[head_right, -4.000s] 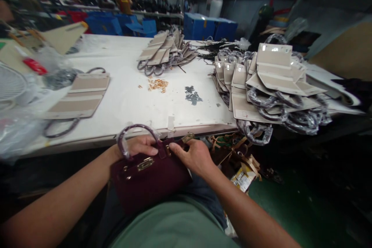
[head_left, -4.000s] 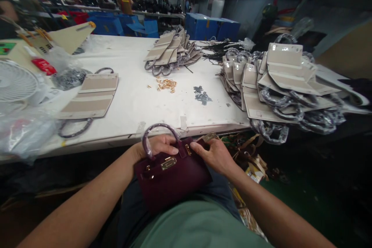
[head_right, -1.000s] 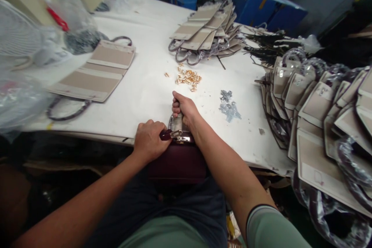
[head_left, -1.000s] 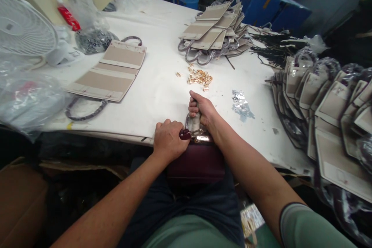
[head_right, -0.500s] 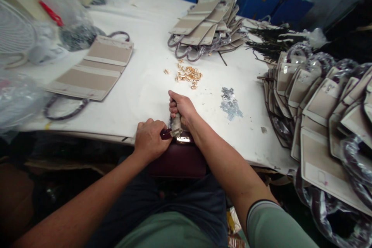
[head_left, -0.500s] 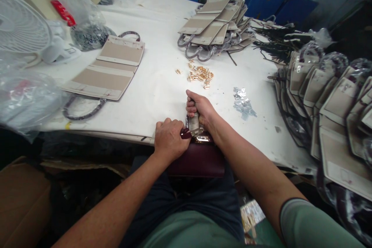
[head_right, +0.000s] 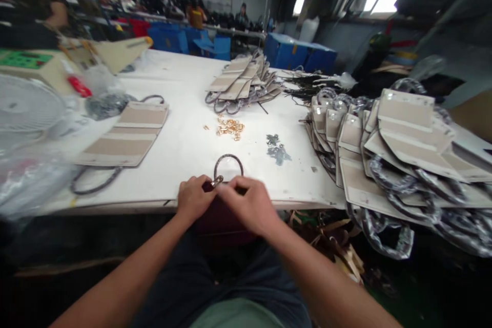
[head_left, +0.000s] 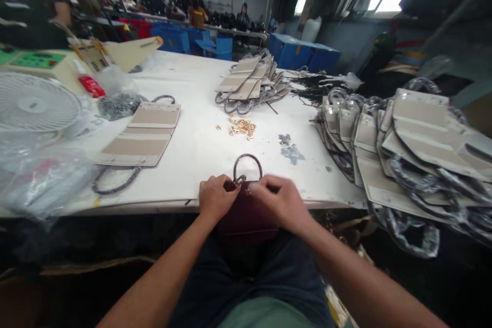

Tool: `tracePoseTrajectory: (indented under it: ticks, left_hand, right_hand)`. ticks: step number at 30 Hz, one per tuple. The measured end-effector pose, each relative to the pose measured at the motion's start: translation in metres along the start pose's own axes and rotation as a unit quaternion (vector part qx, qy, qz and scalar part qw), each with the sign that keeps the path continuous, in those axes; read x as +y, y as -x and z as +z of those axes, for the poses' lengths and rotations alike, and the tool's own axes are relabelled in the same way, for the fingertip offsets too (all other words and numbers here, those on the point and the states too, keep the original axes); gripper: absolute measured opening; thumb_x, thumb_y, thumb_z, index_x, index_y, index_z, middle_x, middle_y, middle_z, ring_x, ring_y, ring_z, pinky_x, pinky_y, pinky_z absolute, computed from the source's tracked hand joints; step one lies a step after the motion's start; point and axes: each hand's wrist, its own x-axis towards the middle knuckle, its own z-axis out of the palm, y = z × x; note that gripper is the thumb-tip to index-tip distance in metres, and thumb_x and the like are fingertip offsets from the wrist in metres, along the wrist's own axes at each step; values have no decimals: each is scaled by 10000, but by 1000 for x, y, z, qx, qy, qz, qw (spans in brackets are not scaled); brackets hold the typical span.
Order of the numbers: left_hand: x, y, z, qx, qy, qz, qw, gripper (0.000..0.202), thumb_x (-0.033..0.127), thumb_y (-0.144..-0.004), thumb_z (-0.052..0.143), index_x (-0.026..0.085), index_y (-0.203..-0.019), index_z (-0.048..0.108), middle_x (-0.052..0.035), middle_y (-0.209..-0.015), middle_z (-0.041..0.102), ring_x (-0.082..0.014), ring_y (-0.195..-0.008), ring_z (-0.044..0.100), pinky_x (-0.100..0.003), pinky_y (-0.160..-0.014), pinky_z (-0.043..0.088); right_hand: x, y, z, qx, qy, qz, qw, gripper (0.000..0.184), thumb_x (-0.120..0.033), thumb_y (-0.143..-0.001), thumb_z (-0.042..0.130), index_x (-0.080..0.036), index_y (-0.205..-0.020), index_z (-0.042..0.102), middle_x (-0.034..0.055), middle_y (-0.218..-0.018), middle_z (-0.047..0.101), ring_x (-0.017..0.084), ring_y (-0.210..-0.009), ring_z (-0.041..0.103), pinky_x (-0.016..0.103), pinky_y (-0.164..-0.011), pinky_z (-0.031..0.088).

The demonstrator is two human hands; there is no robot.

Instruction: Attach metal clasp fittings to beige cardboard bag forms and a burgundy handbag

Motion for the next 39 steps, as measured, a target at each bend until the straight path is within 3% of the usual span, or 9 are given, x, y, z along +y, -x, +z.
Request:
tracePoseTrajectory:
  ticks: [2,4,11,17,21,24,29,34,39]
  left_hand:
    - [8,9,-7,12,62,-28,998,307,537,-878,648,231,-858,641,-38,-849,726,-253,-882,669,-376,-835,457]
    - [20,25,-13,20,151,-58,987,352,576,-863,666,228,-894,622,-21,-841,727,-227,-821,685,-341,-767,496]
    - [72,104,-40,-38,418,-70,905,692,522,-664,887,207,-1230,646,-98,-1130,759,-285,-1028,726,-375,-884,587]
    - [86,137,-90,-84,529,39,844,668,491,-824,787,248,-1414,591,-121,-1418,654,-337,-1318,622,-406,-1048,568]
    - [81,125,-130,98,449,84,884,616,424,-847,791,282,-1406,572,-112,-1464,581,-317,-1291,624,-472,-1108,532]
    - [75,108,-161,181,446,142,865,738,358,-821,826,327,-1487,508,-77,-1553,506,-316,-1433,506,-499,-1225,421]
    - [58,90,-200,93,548,160,816,646,373,-788,854,275,-1394,653,-96,-1383,677,-343,-1329,611,-503,-1190,470]
    - [30,89,-189,-60,589,67,803,745,450,-729,888,259,-1409,651,-144,-1259,740,-370,-1068,734,-502,-900,638]
    - [6,92,-117,-185,611,-43,769,528,370,-755,884,212,-1243,763,-121,-1185,783,-360,-1132,726,-508,-1058,560]
  right_hand:
    - [28,31,18,-13,79,-9,997,181,-461,-845,773,-284,-820,742,33,-870,761,292,-862,713,465,-834,595]
    - [52,51,34,38,137,-32,989,325,-404,-829,777,-313,-1140,755,70,-1187,743,339,-1109,697,517,-1009,554]
    - [36,88,42,107,195,-91,971,771,-298,-808,752,-309,-1541,511,134,-1432,615,338,-1151,703,464,-980,591]
    - [-12,88,14,117,90,-179,973,476,-309,-901,708,-338,-1375,684,48,-1158,772,272,-980,741,401,-906,596]
    - [-64,78,-35,15,44,-190,981,339,-319,-888,735,-272,-1220,783,41,-957,774,255,-922,721,339,-804,577]
    - [-104,67,-70,-56,34,-197,978,303,-337,-846,780,-231,-1128,814,63,-986,772,243,-914,706,305,-770,558]
    - [-135,38,-88,-171,-9,-171,970,266,-320,-773,789,-166,-988,812,55,-875,750,182,-727,663,249,-640,516]
    - [-129,-2,-72,-289,-21,-82,954,262,-319,-757,748,-130,-936,784,35,-822,735,158,-669,643,241,-623,514]
    - [-98,-67,-48,-366,132,-64,919,276,-326,-799,721,-140,-988,796,9,-865,730,173,-784,648,255,-715,499]
